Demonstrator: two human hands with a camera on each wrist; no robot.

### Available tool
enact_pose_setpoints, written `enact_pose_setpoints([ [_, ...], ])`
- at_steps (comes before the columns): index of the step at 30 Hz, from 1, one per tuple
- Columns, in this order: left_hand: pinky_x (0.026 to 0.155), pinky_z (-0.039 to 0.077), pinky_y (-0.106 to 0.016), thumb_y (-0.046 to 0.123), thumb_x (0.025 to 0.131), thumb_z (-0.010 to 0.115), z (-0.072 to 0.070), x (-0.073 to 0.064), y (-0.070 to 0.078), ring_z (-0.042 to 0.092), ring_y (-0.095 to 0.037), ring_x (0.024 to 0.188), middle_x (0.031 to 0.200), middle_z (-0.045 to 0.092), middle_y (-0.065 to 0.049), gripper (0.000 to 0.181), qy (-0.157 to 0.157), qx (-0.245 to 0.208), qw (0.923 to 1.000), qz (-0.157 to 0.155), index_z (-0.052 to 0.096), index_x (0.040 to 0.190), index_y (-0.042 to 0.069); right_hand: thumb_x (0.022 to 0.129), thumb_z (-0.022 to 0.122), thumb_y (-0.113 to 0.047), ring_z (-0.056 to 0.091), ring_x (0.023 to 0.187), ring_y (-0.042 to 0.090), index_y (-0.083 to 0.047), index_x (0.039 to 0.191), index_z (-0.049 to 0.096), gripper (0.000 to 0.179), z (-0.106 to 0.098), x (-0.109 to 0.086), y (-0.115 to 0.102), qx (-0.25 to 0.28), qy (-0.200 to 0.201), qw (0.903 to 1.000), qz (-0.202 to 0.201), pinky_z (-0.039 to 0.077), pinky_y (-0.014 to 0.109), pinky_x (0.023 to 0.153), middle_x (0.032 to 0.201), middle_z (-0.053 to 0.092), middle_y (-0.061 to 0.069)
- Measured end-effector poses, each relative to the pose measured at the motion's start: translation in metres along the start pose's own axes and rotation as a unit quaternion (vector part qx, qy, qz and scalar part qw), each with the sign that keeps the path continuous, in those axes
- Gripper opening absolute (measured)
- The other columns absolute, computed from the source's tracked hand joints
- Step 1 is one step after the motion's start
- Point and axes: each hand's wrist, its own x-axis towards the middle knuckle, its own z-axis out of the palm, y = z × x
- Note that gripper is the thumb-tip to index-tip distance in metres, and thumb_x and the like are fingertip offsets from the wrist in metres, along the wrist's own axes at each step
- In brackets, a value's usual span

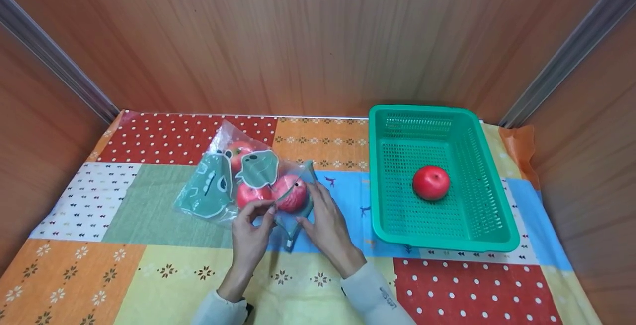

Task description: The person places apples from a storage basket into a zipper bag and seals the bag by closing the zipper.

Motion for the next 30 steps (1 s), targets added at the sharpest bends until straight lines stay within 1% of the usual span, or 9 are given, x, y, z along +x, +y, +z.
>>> enact_pose_setpoints([
  [2, 0.084, 0.062, -0.033, 0.003, 0.099, 0.072, 0.0, 0.0, 0.0, 0.068, -0.019, 0.095, 0.106, 0.073, -0.005, 0.017, 0.0, -0.002, 1.0, 0.0, 0.076, 0.114, 0.008, 0.09, 0.085, -0.009, 0.046, 0.147, 0.043, -0.001, 0.158, 0.043, 0.08, -0.006, -0.003, 0.001, -0.01, -0.005, 0.9999, 0.005, 0.048, 0.057, 0.112, 0.161, 0.043, 0.024],
  [8, 0.083, 0.062, -0.033, 0.001, 0.098, 0.072, 0.0, 0.0, 0.001, 0.067, -0.018, 0.095, 0.105, 0.072, -0.005, 0.018, -0.003, -0.008, 0.9999, -0.008, 0.076, 0.114, 0.008, 0.09, 0.085, -0.011, 0.045, 0.148, 0.042, -0.002, 0.158, 0.044, 0.08, -0.028, -0.015, 0.001, -0.041, -0.018, 0.9987, 0.023, 0.044, 0.059, 0.115, 0.162, 0.045, 0.022],
  [13, 0.083, 0.062, -0.033, 0.0, 0.098, 0.072, -0.001, -0.001, 0.002, 0.067, -0.018, 0.096, 0.106, 0.072, -0.004, 0.019, -0.007, -0.012, 0.9998, -0.014, 0.075, 0.114, 0.009, 0.091, 0.084, -0.014, 0.042, 0.149, 0.044, -0.003, 0.158, 0.045, 0.078, -0.052, -0.026, 0.001, -0.076, -0.022, 0.9967, 0.017, 0.043, 0.061, 0.115, 0.161, 0.045, 0.022],
  [18, 0.083, 0.062, -0.032, 0.0, 0.098, 0.072, -0.001, -0.001, 0.001, 0.066, -0.018, 0.096, 0.106, 0.071, -0.004, 0.018, -0.008, -0.008, 0.9998, -0.014, 0.075, 0.115, 0.008, 0.09, 0.086, -0.017, 0.045, 0.147, 0.044, -0.002, 0.155, 0.049, 0.077, -0.075, -0.036, 0.002, -0.1, -0.005, 0.995, -0.001, 0.044, 0.065, 0.113, 0.159, 0.048, 0.022],
  [22, 0.082, 0.061, -0.028, 0.001, 0.098, 0.073, -0.001, -0.001, 0.002, 0.066, -0.018, 0.096, 0.106, 0.071, -0.003, 0.019, -0.009, -0.003, 0.9998, -0.017, 0.075, 0.115, 0.009, 0.088, 0.087, -0.014, 0.048, 0.144, 0.045, -0.001, 0.153, 0.051, 0.076, -0.094, -0.043, 0.005, -0.105, 0.02, 0.9941, -0.02, 0.045, 0.066, 0.112, 0.157, 0.051, 0.023],
  [26, 0.081, 0.06, -0.024, 0.001, 0.098, 0.073, -0.002, -0.001, 0.002, 0.066, -0.018, 0.096, 0.106, 0.072, -0.003, 0.02, -0.01, -0.004, 0.9997, -0.022, 0.075, 0.115, 0.009, 0.088, 0.087, -0.015, 0.047, 0.142, 0.047, -0.001, 0.154, 0.05, 0.077, -0.116, -0.048, 0.013, -0.121, 0.026, 0.9923, -0.008, 0.046, 0.068, 0.109, 0.156, 0.05, 0.024],
  [30, 0.083, 0.06, -0.027, 0.001, 0.097, 0.073, -0.002, -0.001, 0.001, 0.067, -0.018, 0.096, 0.105, 0.072, -0.003, 0.02, -0.009, -0.004, 0.9997, -0.022, 0.075, 0.115, 0.009, 0.087, 0.088, -0.016, 0.045, 0.14, 0.05, 0.0, 0.154, 0.048, 0.079, -0.138, -0.051, 0.027, -0.135, 0.024, 0.9905, 0.012, 0.048, 0.072, 0.103, 0.154, 0.048, 0.026],
])
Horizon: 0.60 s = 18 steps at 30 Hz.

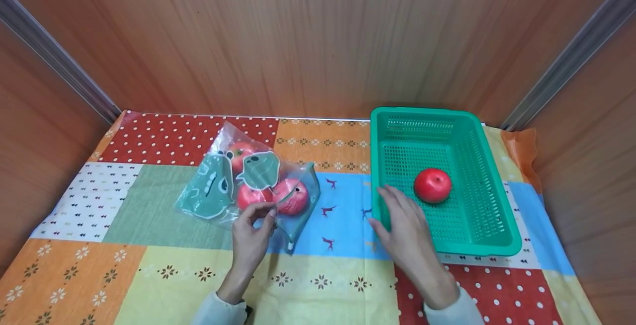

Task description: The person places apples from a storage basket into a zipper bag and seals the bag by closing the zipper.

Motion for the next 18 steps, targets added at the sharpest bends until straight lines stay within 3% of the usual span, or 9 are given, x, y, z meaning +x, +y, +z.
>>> enact_pose_setpoints([
  [9, 0.089, 0.061, -0.032, 0.001, 0.098, 0.072, -0.001, 0.0, -0.001, 0.068, -0.017, 0.098, 0.107, 0.072, -0.002, 0.02, -0.005, 0.001, 1.0, 0.004, 0.074, 0.116, 0.009, 0.082, 0.091, -0.011, 0.047, 0.133, 0.055, 0.006, 0.149, 0.05, 0.081, -0.024, -0.002, 0.043, -0.03, 0.028, 0.9992, -0.005, 0.048, 0.077, 0.095, 0.146, 0.052, 0.032],
  [18, 0.088, 0.061, -0.034, 0.001, 0.098, 0.072, -0.002, 0.0, -0.001, 0.067, -0.017, 0.098, 0.106, 0.072, -0.002, 0.019, -0.008, -0.002, 1.0, 0.003, 0.075, 0.115, 0.009, 0.078, 0.093, -0.007, 0.049, 0.128, 0.06, 0.01, 0.147, 0.05, 0.084, -0.035, 0.002, 0.068, -0.058, 0.034, 0.9977, -0.004, 0.047, 0.08, 0.091, 0.142, 0.052, 0.037],
])
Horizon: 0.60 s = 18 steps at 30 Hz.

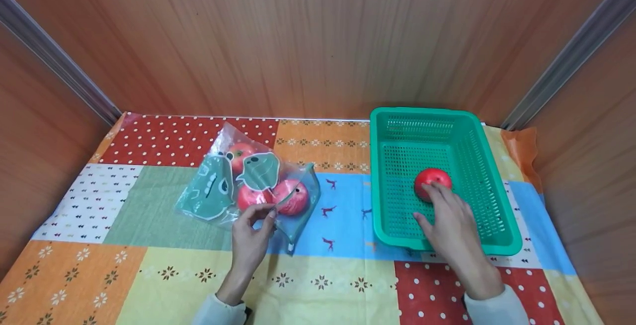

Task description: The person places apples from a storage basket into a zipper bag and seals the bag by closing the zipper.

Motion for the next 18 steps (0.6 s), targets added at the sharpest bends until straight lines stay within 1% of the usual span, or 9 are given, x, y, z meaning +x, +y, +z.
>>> enact_pose_setpoints([
  [4, 0.088, 0.06, -0.033, 0.001, 0.098, 0.072, -0.001, -0.001, 0.001, 0.067, -0.017, 0.098, 0.107, 0.071, -0.002, 0.019, -0.001, -0.002, 1.0, -0.006, 0.075, 0.115, 0.01, 0.076, 0.093, -0.005, 0.048, 0.126, 0.06, 0.011, 0.146, 0.049, 0.084, -0.004, 0.004, 0.009, -0.007, -0.001, 1.0, 0.0, 0.048, 0.08, 0.089, 0.141, 0.051, 0.038],
  [7, 0.087, 0.06, -0.031, 0.001, 0.098, 0.072, -0.001, -0.001, 0.0, 0.066, -0.018, 0.098, 0.107, 0.071, -0.002, 0.019, -0.002, -0.001, 1.0, -0.008, 0.075, 0.115, 0.01, 0.077, 0.093, -0.006, 0.047, 0.126, 0.062, 0.013, 0.146, 0.047, 0.085, -0.008, 0.008, 0.016, -0.011, -0.012, 0.9998, 0.007, 0.047, 0.081, 0.088, 0.141, 0.049, 0.039],
  [12, 0.085, 0.06, -0.03, 0.001, 0.097, 0.073, -0.001, -0.001, -0.002, 0.067, -0.018, 0.096, 0.105, 0.072, -0.004, 0.019, 0.005, 0.013, 0.9999, 0.005, 0.075, 0.115, 0.008, 0.077, 0.092, -0.008, 0.043, 0.126, 0.064, 0.014, 0.144, 0.047, 0.084, -0.016, 0.015, 0.024, -0.023, -0.033, 0.9991, 0.016, 0.041, 0.085, 0.093, 0.141, 0.046, 0.041],
  [14, 0.085, 0.061, -0.032, 0.0, 0.097, 0.074, -0.001, -0.001, -0.002, 0.067, -0.018, 0.096, 0.105, 0.072, -0.004, 0.019, 0.007, 0.018, 0.9998, 0.009, 0.075, 0.114, 0.008, 0.077, 0.092, -0.008, 0.044, 0.125, 0.064, 0.014, 0.142, 0.047, 0.082, -0.019, 0.018, 0.027, -0.027, -0.036, 0.9989, 0.01, 0.041, 0.085, 0.092, 0.139, 0.047, 0.041],
  [18, 0.086, 0.061, -0.034, 0.001, 0.097, 0.073, -0.002, -0.001, -0.001, 0.067, -0.017, 0.096, 0.105, 0.072, -0.002, 0.019, 0.005, 0.015, 0.9999, 0.0, 0.075, 0.115, 0.009, 0.079, 0.092, -0.011, 0.045, 0.123, 0.064, 0.013, 0.144, 0.046, 0.082, -0.026, 0.026, 0.034, -0.03, -0.061, 0.9977, -0.002, 0.046, 0.083, 0.088, 0.138, 0.048, 0.041],
])
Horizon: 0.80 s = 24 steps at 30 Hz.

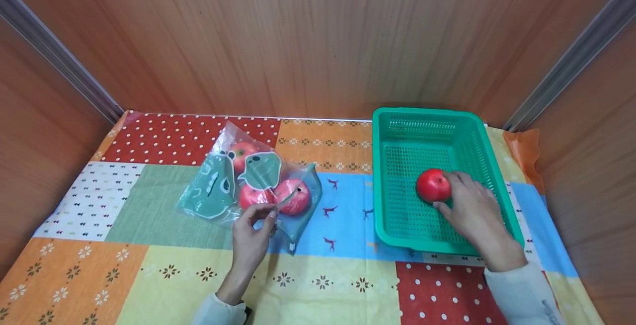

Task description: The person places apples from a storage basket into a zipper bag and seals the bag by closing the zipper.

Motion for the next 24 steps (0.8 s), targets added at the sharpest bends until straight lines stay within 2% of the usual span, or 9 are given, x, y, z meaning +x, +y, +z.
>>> enact_pose_setpoints([
  [4, 0.087, 0.061, -0.034, 0.002, 0.098, 0.073, -0.001, 0.0, 0.001, 0.066, -0.016, 0.097, 0.106, 0.071, -0.001, 0.019, -0.004, -0.003, 1.0, -0.007, 0.075, 0.115, 0.01, 0.082, 0.091, -0.014, 0.045, 0.123, 0.064, 0.014, 0.146, 0.043, 0.085, -0.006, 0.008, 0.008, -0.006, -0.029, 0.9996, -0.005, 0.05, 0.081, 0.084, 0.138, 0.047, 0.042],
  [11, 0.087, 0.061, -0.033, 0.002, 0.098, 0.072, -0.001, 0.001, 0.002, 0.066, -0.017, 0.097, 0.107, 0.071, -0.002, 0.019, -0.005, -0.001, 0.9999, -0.011, 0.075, 0.116, 0.01, 0.085, 0.089, -0.018, 0.045, 0.123, 0.064, 0.015, 0.148, 0.04, 0.086, -0.009, 0.023, 0.015, -0.01, -0.091, 0.9958, 0.006, 0.052, 0.079, 0.086, 0.138, 0.046, 0.042],
  [18, 0.086, 0.061, -0.031, 0.001, 0.098, 0.072, -0.001, -0.001, 0.002, 0.066, -0.017, 0.097, 0.106, 0.071, -0.002, 0.019, -0.007, 0.001, 0.9999, -0.012, 0.075, 0.115, 0.01, 0.083, 0.089, -0.015, 0.049, 0.117, 0.061, 0.016, 0.145, 0.043, 0.084, -0.003, 0.038, 0.02, -0.008, -0.119, 0.9928, 0.002, 0.056, 0.073, 0.083, 0.132, 0.051, 0.041],
  [21, 0.085, 0.06, -0.029, 0.001, 0.098, 0.073, 0.0, 0.0, 0.001, 0.067, -0.017, 0.097, 0.106, 0.071, -0.002, 0.019, -0.005, 0.0, 1.0, -0.005, 0.075, 0.115, 0.009, 0.08, 0.092, -0.016, 0.049, 0.115, 0.06, 0.016, 0.144, 0.043, 0.087, -0.001, 0.044, 0.022, -0.012, -0.134, 0.9909, 0.003, 0.058, 0.068, 0.079, 0.129, 0.051, 0.04],
  [24, 0.085, 0.06, -0.03, 0.001, 0.098, 0.073, 0.0, 0.0, -0.001, 0.068, -0.018, 0.097, 0.106, 0.072, -0.003, 0.018, -0.003, -0.002, 1.0, 0.005, 0.075, 0.114, 0.009, 0.08, 0.092, -0.017, 0.048, 0.114, 0.059, 0.016, 0.144, 0.042, 0.088, 0.0, 0.05, 0.022, -0.021, -0.152, 0.988, 0.013, 0.058, 0.069, 0.079, 0.128, 0.05, 0.04],
])
